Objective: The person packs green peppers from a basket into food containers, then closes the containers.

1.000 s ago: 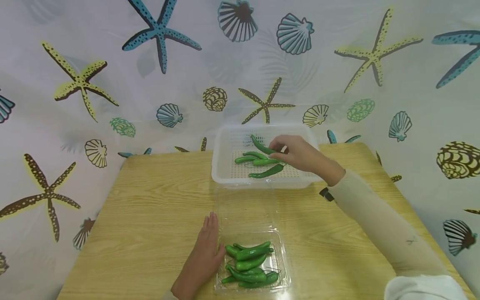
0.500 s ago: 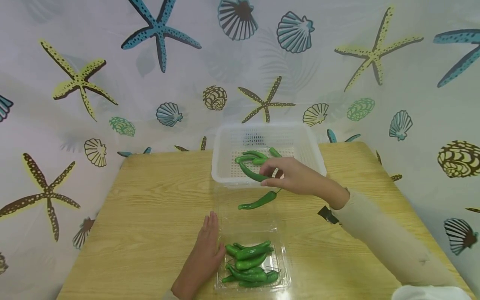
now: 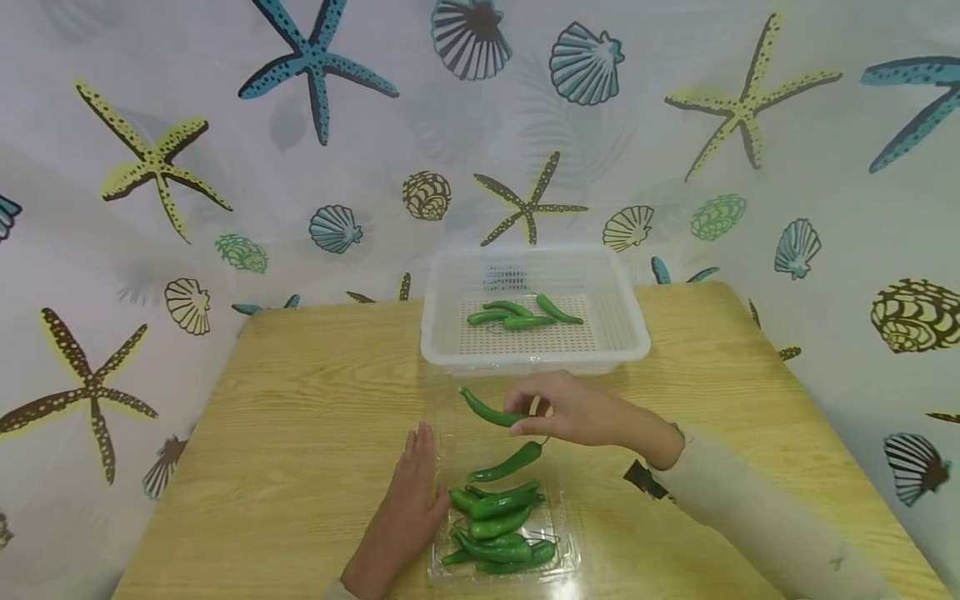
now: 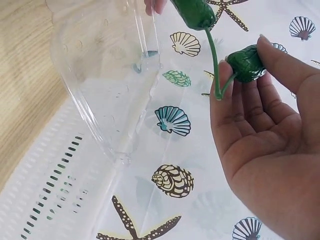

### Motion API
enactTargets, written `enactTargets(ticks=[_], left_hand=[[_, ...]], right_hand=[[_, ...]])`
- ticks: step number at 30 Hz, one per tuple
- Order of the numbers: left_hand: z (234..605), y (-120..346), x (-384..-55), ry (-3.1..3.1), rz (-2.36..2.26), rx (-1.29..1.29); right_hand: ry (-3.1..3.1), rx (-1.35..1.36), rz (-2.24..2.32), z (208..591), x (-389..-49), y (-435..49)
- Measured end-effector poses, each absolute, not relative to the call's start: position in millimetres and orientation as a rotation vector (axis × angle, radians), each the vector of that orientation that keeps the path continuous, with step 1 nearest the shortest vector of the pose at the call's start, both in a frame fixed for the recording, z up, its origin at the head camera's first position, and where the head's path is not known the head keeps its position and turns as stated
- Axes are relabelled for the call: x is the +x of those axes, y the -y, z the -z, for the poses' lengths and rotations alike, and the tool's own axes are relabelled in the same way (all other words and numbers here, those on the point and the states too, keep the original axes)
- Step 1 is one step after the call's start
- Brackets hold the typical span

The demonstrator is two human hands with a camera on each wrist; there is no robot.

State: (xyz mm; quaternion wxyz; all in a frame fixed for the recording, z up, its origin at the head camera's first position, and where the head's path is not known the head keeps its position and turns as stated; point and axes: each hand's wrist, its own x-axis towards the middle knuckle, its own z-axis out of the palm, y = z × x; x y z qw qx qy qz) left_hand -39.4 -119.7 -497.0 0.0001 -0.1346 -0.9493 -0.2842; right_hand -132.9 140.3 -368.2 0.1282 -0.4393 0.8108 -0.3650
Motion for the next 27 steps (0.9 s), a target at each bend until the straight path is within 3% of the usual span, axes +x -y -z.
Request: enactTargets(ticks=[27], left_hand=[[500, 121, -39, 2.962, 0.895, -0.41]], right_hand=[[-2.221, -1.188, 0.997, 417, -119, -129]])
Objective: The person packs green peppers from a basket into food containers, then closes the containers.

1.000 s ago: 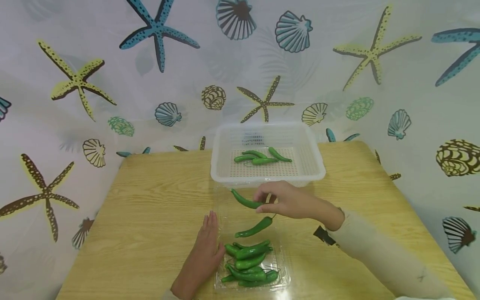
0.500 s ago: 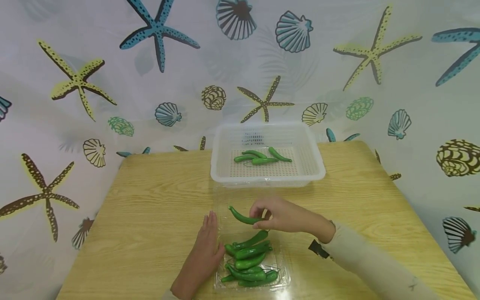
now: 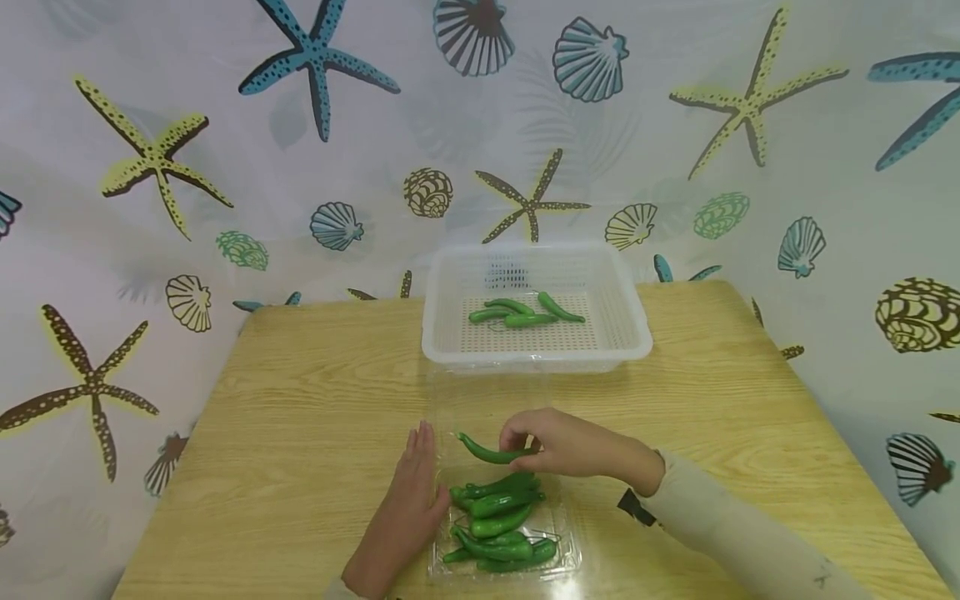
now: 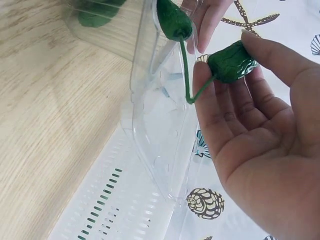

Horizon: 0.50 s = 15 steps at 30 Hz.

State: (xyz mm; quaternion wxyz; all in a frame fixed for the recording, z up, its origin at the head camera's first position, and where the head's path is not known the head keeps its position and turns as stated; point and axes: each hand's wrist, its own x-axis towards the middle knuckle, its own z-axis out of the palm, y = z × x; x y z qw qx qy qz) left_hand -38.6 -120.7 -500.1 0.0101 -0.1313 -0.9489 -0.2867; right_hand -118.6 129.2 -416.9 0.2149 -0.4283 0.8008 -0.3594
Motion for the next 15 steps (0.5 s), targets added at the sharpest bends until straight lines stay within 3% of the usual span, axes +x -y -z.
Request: enactTargets(ticks=[15], left_hand=[[499, 121, -39, 2.946, 0.923, -0.422]], right_hand=[[-2.334, -1.231, 0.802, 429, -111, -132]])
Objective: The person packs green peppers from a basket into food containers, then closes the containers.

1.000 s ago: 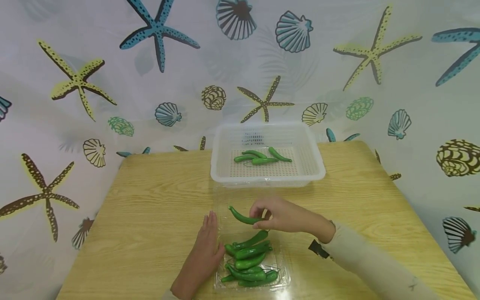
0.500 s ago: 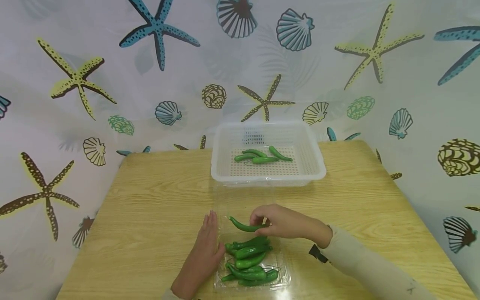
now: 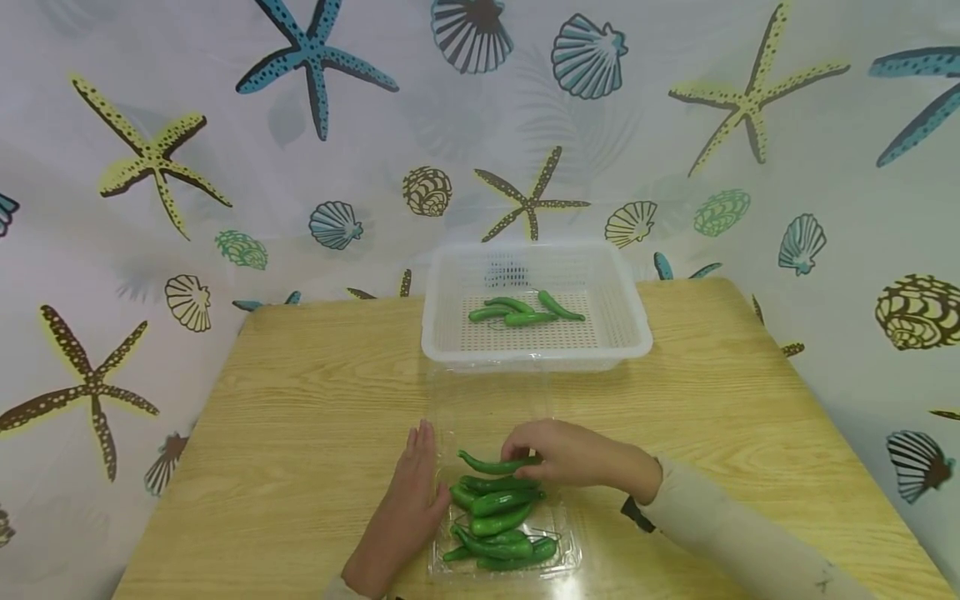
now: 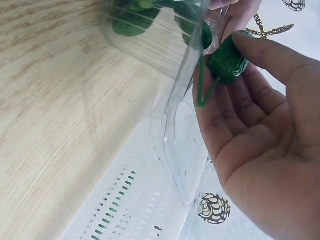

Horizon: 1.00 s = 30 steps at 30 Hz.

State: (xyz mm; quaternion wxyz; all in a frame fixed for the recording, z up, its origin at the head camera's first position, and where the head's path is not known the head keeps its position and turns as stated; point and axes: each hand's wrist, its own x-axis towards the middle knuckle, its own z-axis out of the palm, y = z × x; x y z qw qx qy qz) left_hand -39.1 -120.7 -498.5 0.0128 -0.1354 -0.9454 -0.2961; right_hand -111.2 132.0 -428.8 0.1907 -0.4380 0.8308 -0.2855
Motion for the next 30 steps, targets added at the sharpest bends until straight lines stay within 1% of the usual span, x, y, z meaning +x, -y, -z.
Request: enactTargets(ticks=[17, 24, 30], left_hand=[[498.1, 120.1, -38.6, 2.976, 0.914, -0.409], [496.0, 120.1, -37.9, 2.967, 0.921, -0.409], [496.6, 120.0, -38.0, 2.958, 0.926, -0.42]], right_hand=[[-2.44, -1.368, 0.596, 431.8, -103.1, -129.3], [-2.374, -1.439, 0.644, 433.4, -104.4, -129.2], [-2.368, -1.411, 0.657, 433.1, -104.9, -129.5]])
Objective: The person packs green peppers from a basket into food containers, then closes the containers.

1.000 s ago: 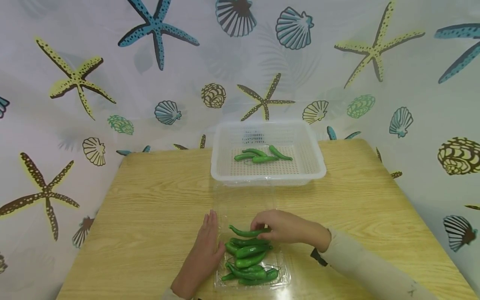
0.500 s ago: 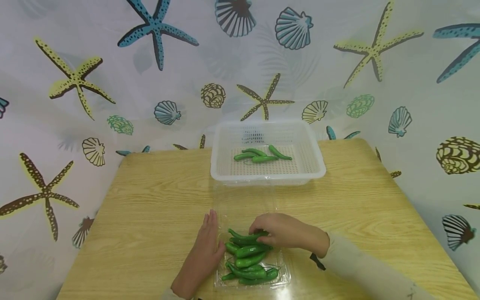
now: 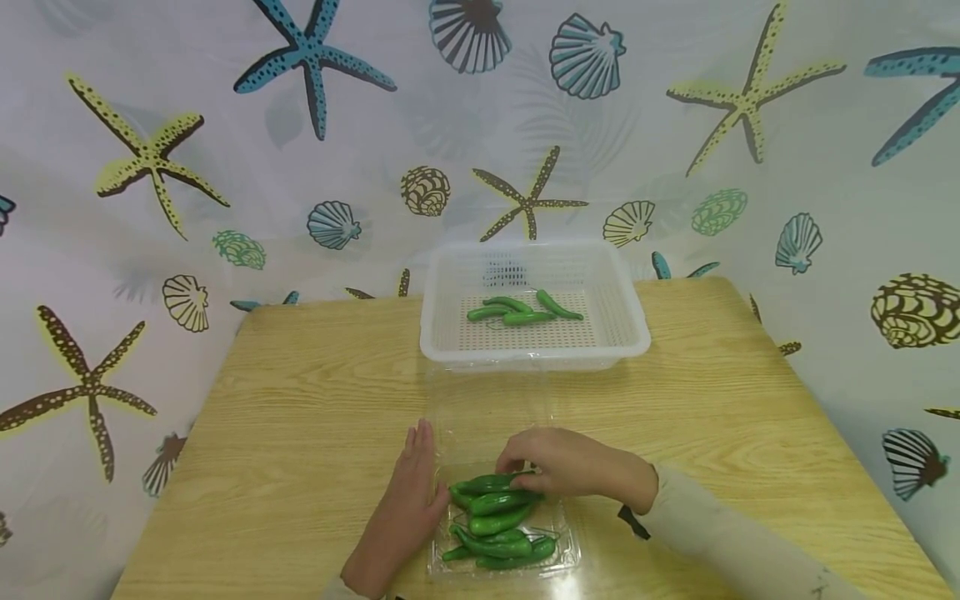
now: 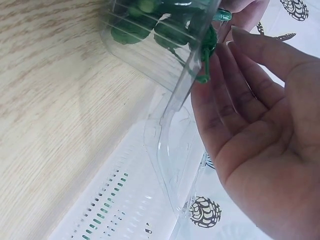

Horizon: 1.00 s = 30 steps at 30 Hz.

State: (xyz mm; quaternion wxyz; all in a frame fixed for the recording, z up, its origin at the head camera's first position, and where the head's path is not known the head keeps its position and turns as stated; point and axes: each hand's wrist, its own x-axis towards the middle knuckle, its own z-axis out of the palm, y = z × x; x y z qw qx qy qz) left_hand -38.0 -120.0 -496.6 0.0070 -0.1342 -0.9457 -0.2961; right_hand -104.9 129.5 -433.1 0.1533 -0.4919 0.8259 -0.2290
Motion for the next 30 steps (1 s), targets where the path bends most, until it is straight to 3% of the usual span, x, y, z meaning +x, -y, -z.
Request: enactTargets(ticks=[18, 30], left_hand=[[496, 120, -37, 2.959, 0.938, -0.416], [497, 121, -39, 2.964, 0.926, -0.412]], right_hand=[[-2.345, -1.328, 0.728, 431, -110, -130], [-2.416, -1.222, 0.952, 393, -142, -147]])
